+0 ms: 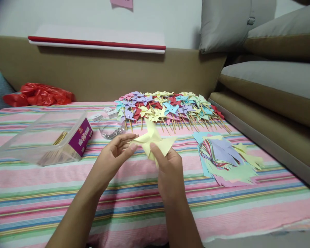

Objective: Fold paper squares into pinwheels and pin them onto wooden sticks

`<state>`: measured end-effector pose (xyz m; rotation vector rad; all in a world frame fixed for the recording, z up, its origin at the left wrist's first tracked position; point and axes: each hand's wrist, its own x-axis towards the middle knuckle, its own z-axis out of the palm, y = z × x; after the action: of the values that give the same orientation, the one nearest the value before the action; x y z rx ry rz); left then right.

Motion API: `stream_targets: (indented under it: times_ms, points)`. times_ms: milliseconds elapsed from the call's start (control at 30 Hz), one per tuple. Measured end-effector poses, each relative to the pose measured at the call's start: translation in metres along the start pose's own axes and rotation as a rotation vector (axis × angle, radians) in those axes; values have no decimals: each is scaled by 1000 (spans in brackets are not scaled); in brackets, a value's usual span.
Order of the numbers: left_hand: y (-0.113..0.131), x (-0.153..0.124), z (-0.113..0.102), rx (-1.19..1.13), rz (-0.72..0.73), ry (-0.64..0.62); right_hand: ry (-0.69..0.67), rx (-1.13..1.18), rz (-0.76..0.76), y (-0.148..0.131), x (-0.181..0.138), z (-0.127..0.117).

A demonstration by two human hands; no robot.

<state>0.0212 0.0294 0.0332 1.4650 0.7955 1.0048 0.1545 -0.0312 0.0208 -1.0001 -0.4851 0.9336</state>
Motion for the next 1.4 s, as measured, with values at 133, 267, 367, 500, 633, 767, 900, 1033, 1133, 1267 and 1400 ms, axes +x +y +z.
stream_targets:
  times_ms: [133, 267, 367, 500, 633, 767, 900, 1033, 1133, 1267, 1400]
  points:
    - [-1, -3, 18, -153, -127, -73, 45, 237, 83, -3, -2, 8]
    - [0, -10, 43, -311, -109, 91, 26, 269, 112, -1, -8, 16]
    - [-3, -12, 52, -360, -91, 244, 1, 278, 124, 2, -11, 20]
    - [-8, -11, 49, -418, -91, 288, -81, 243, 105, 9, -10, 23]
    - [-9, -7, 41, -575, -98, 306, -49, 198, 1, 12, -6, 18]
    - [-9, 0, 32, -677, -88, 392, -108, -100, -270, 7, -4, 3]
    - [-9, 2, 27, -683, -78, 388, -317, -478, -421, 4, -3, -8]
    - [-7, -1, 28, -610, -84, 341, -266, -523, -442, 6, -2, -7]
    - [-7, -3, 30, -537, -79, 305, -181, -423, -375, 5, -2, -4]
    - [-10, -5, 32, -463, -64, 275, -67, -323, -297, 4, -3, -1]
    - [-10, -7, 34, -393, -63, 264, 24, -292, -297, 6, -5, 3]
